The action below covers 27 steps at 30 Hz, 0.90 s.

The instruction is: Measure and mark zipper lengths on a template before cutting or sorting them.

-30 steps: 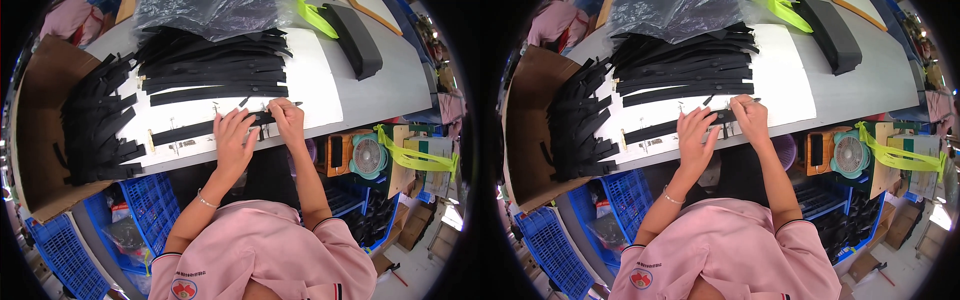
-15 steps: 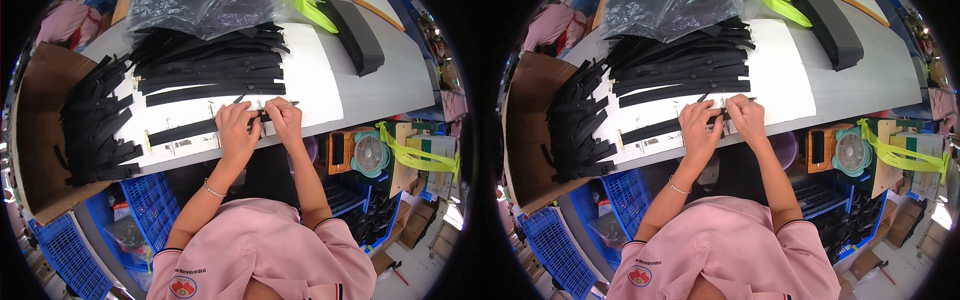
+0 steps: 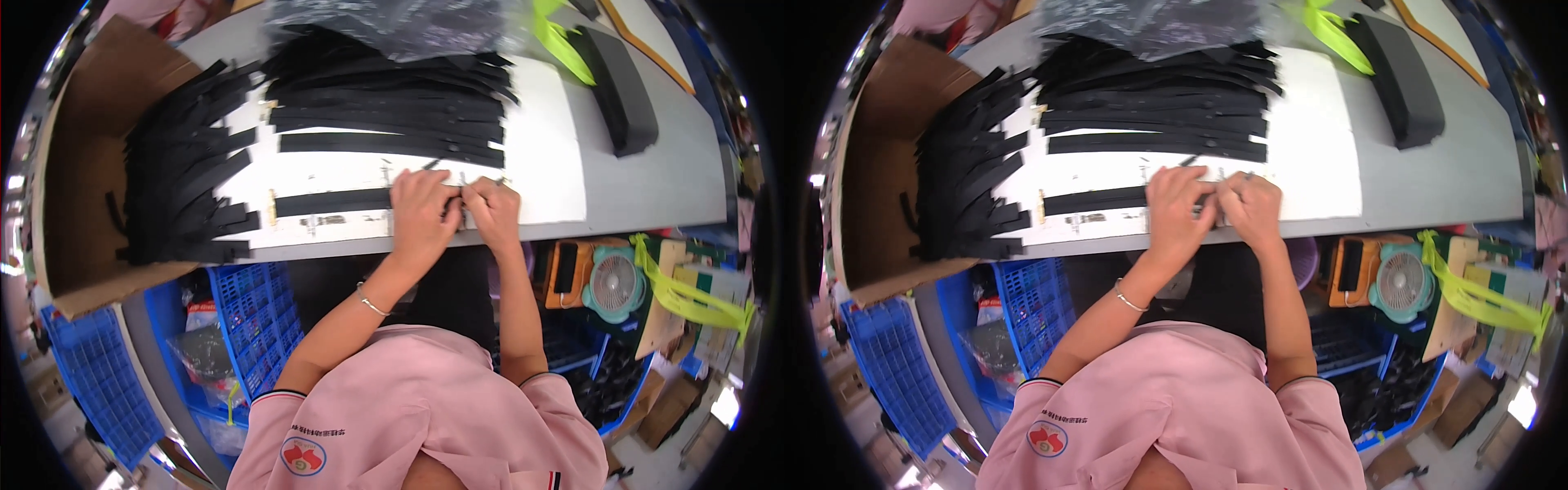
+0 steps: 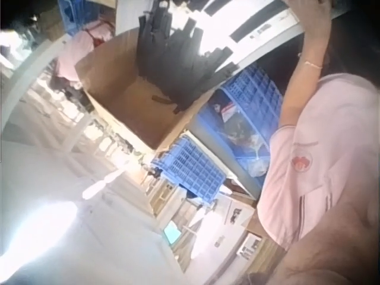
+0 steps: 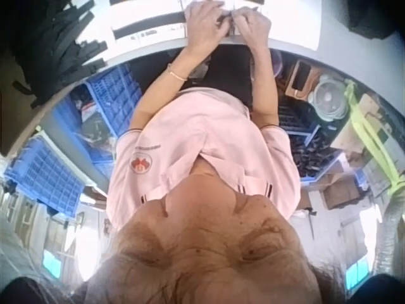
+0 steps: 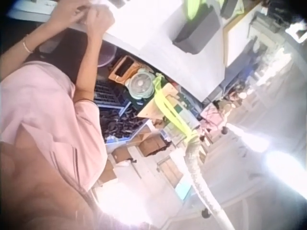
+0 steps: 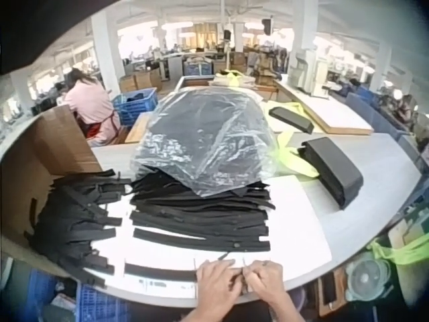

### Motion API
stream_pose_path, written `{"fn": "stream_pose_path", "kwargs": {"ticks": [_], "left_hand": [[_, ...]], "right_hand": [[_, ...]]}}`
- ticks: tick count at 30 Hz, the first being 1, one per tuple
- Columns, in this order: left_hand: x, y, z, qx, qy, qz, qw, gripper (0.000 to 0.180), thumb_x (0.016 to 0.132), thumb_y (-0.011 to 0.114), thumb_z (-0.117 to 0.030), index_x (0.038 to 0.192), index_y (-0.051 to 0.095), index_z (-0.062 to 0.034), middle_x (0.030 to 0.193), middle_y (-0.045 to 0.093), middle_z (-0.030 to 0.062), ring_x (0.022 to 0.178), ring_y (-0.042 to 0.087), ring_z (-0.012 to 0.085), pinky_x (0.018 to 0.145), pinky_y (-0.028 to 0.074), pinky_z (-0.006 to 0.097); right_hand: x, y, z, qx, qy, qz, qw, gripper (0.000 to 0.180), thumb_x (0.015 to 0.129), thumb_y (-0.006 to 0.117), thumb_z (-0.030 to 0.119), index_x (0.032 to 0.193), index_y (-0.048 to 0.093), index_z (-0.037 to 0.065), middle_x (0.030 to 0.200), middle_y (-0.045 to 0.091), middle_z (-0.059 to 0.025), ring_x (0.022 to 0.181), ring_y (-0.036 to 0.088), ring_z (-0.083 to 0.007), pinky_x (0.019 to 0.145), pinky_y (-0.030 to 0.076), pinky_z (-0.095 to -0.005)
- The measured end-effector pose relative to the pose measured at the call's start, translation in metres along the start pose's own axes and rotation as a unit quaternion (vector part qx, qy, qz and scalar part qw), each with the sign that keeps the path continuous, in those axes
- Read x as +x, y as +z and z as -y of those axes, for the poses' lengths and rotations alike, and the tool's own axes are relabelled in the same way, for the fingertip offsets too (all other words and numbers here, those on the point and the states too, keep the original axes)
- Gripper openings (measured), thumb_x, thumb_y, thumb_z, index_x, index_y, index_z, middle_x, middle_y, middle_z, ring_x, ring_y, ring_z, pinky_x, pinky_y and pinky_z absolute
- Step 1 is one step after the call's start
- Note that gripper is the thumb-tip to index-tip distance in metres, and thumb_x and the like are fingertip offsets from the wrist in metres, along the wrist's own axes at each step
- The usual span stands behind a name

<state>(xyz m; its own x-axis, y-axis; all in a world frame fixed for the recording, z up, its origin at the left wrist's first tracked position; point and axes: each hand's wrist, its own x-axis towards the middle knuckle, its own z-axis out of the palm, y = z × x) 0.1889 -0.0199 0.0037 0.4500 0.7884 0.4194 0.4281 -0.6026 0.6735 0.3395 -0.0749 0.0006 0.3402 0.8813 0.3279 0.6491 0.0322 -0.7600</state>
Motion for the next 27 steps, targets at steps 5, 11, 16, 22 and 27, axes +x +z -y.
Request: {"fn": "stream_pose_path", "kwargs": {"ticks": [5, 11, 16, 22, 27], "left_hand": [[-0.014, -0.008, -0.008, 0.028, 0.010, 0.046, 0.999, 0.044, 0.089, 0.070, -0.007, 0.134, 0.067, -0.0103, 0.153, 0.052, 0.0132, 0.145, 0.042, 0.0375, 0.120, 0.018, 0.065], [0.014, 0.003, 0.013, 0.022, -0.009, 0.086, 0.996, 0.064, 0.088, 0.056, 0.011, 0.150, 0.046, -0.0003, 0.164, 0.029, 0.0264, 0.156, 0.020, 0.0449, 0.121, 0.006, 0.070], [0.073, 0.020, 0.036, 0.011, 0.004, 0.042, 0.999, 0.047, 0.096, 0.059, 0.001, 0.142, 0.052, 0.0030, 0.160, 0.035, 0.0289, 0.154, 0.027, 0.0450, 0.124, 0.012, 0.064], [0.029, -0.048, 0.055, -0.029, -0.026, 0.014, 0.999, 0.046, 0.093, 0.060, 0.001, 0.139, 0.059, -0.0022, 0.155, 0.046, 0.0230, 0.152, 0.033, 0.0428, 0.125, 0.019, 0.062], [-0.036, -0.160, 0.114, 0.181, -0.104, -0.033, 0.977, 0.057, 0.084, 0.053, 0.010, 0.138, 0.061, -0.0062, 0.151, 0.051, 0.0176, 0.150, 0.038, 0.0391, 0.126, 0.019, 0.060]], "right_hand": [[-0.010, -0.014, 0.006, 0.154, 0.126, -0.041, 0.979, 0.019, 0.096, 0.061, 0.007, 0.080, 0.069, -0.002, 0.070, 0.065, -0.0043, 0.066, 0.060, -0.0105, 0.062, 0.047, -0.0270], [-0.015, -0.004, 0.000, 0.184, 0.123, -0.157, 0.963, 0.023, 0.105, 0.060, 0.012, 0.093, 0.072, -0.003, 0.080, 0.067, -0.0042, 0.062, 0.052, -0.0061, 0.058, 0.042, -0.0215], [-0.011, -0.001, -0.003, 0.189, 0.132, -0.145, 0.962, 0.021, 0.107, 0.059, 0.016, 0.107, 0.073, -0.001, 0.079, 0.066, -0.0040, 0.060, 0.049, -0.0043, 0.056, 0.039, -0.0199], [-0.006, 0.000, 0.000, 0.209, 0.139, -0.136, 0.959, 0.023, 0.109, 0.057, 0.016, 0.115, 0.072, 0.000, 0.078, 0.066, -0.0038, 0.061, 0.050, -0.0047, 0.057, 0.039, -0.0193], [0.000, 0.002, 0.012, 0.150, 0.143, -0.081, 0.975, 0.031, 0.111, 0.049, 0.015, 0.134, 0.063, 0.000, 0.081, 0.067, -0.0055, 0.065, 0.050, -0.0052, 0.060, 0.042, -0.0202]]}}
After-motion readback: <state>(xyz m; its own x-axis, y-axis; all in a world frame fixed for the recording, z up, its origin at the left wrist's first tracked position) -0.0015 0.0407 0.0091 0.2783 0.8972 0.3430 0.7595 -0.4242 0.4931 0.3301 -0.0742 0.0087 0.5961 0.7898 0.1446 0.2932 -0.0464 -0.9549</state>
